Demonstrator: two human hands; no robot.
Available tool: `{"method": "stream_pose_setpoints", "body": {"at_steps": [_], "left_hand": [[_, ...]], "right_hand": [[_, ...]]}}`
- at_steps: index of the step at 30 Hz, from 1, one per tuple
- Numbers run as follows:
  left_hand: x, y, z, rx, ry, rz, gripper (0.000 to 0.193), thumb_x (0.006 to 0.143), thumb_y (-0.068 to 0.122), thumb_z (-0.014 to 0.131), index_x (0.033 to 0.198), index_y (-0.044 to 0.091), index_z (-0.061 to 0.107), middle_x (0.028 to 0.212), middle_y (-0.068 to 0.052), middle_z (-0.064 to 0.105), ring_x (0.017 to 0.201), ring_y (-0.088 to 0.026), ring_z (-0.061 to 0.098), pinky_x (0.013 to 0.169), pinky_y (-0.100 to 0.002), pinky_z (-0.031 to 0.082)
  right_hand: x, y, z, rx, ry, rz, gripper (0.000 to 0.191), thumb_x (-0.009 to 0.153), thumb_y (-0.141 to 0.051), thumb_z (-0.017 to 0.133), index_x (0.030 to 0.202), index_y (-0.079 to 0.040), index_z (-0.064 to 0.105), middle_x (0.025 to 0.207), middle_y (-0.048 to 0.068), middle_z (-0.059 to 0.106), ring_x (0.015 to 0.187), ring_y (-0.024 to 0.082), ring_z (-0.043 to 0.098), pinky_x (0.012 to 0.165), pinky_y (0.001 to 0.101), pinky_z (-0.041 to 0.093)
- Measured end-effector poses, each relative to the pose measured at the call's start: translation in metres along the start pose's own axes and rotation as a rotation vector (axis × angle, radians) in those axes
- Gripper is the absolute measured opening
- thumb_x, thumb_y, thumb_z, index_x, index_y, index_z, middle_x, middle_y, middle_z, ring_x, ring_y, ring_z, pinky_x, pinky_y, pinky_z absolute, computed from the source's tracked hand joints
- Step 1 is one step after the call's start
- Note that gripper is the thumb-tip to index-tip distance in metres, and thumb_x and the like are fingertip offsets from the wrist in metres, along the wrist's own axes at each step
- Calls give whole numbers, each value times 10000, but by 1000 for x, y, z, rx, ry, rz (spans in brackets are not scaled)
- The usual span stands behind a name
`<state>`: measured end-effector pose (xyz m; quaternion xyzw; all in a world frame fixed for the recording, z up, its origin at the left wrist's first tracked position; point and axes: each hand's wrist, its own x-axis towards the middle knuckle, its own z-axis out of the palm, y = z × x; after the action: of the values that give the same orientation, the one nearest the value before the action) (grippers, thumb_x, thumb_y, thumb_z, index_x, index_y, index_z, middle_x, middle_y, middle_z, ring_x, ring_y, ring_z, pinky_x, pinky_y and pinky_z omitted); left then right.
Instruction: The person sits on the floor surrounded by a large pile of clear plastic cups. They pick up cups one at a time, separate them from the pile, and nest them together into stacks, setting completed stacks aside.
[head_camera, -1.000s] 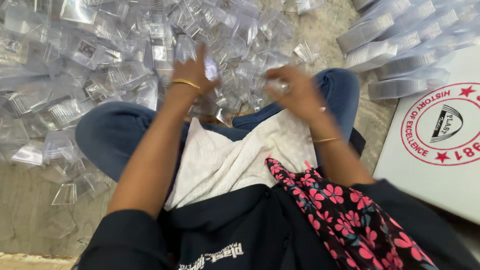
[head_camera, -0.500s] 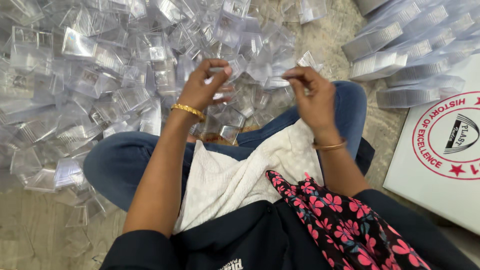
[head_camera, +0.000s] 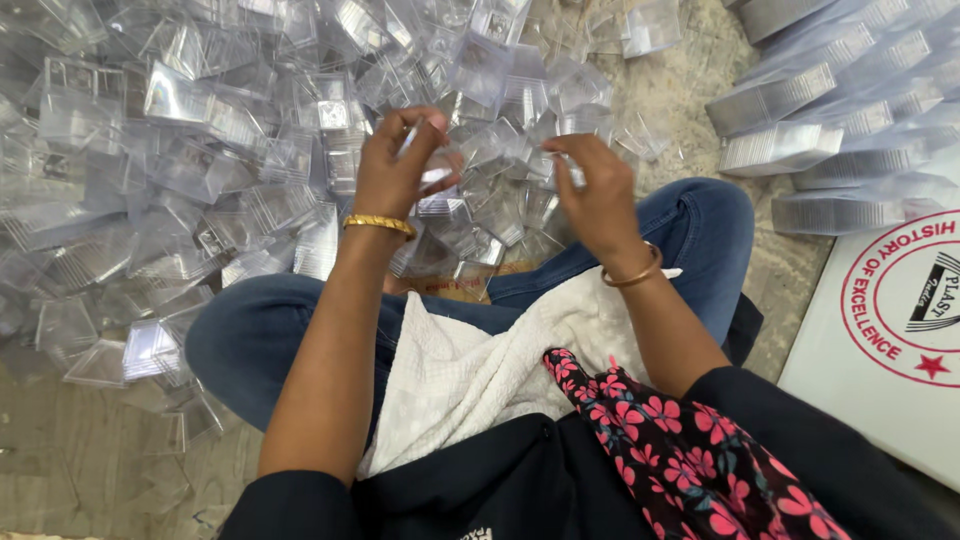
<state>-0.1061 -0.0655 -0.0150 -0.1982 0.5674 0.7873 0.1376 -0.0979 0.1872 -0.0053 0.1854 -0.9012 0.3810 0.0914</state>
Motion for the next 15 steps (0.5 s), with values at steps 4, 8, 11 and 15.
{"method": "stream_pose_setpoints", "body": {"at_steps": [4,8,11,15], "left_hand": [[0,8,-3,23,42,42,379,931,378,728,1173,101,638,1076,-39,676,877,-127,741,717,-321,677],[-3,12,-5,16,87,39,398,926,385,733,1166,84,629,1053,-58,679,835,-154,744,689,-314,660],[-3,12,-4,32,64,40,418,915,389,737,1178,84,627,1056,-56,675,835,-151,740,683,-311,659],[-2,10,-1,86,19,-12,436,904,402,739,1191,88,642,1070,-60,684,845,-147,742,687,-310,667]], "right_hand": [[-2,1,39,-141,-39,-34,341,834,5,742,1169,18,675,1085,199,695,978,368,670,827,423,537],[-4,20,62,-13,-4,272,262,885,26,730,1134,-28,667,1062,165,717,919,287,722,806,370,568],[-9,38,56,26,-29,369,215,913,-5,761,1110,-44,683,998,124,758,924,227,758,812,330,582],[-17,48,27,352,48,390,205,953,28,724,1148,-15,677,1051,90,743,987,156,743,880,273,595]]}}
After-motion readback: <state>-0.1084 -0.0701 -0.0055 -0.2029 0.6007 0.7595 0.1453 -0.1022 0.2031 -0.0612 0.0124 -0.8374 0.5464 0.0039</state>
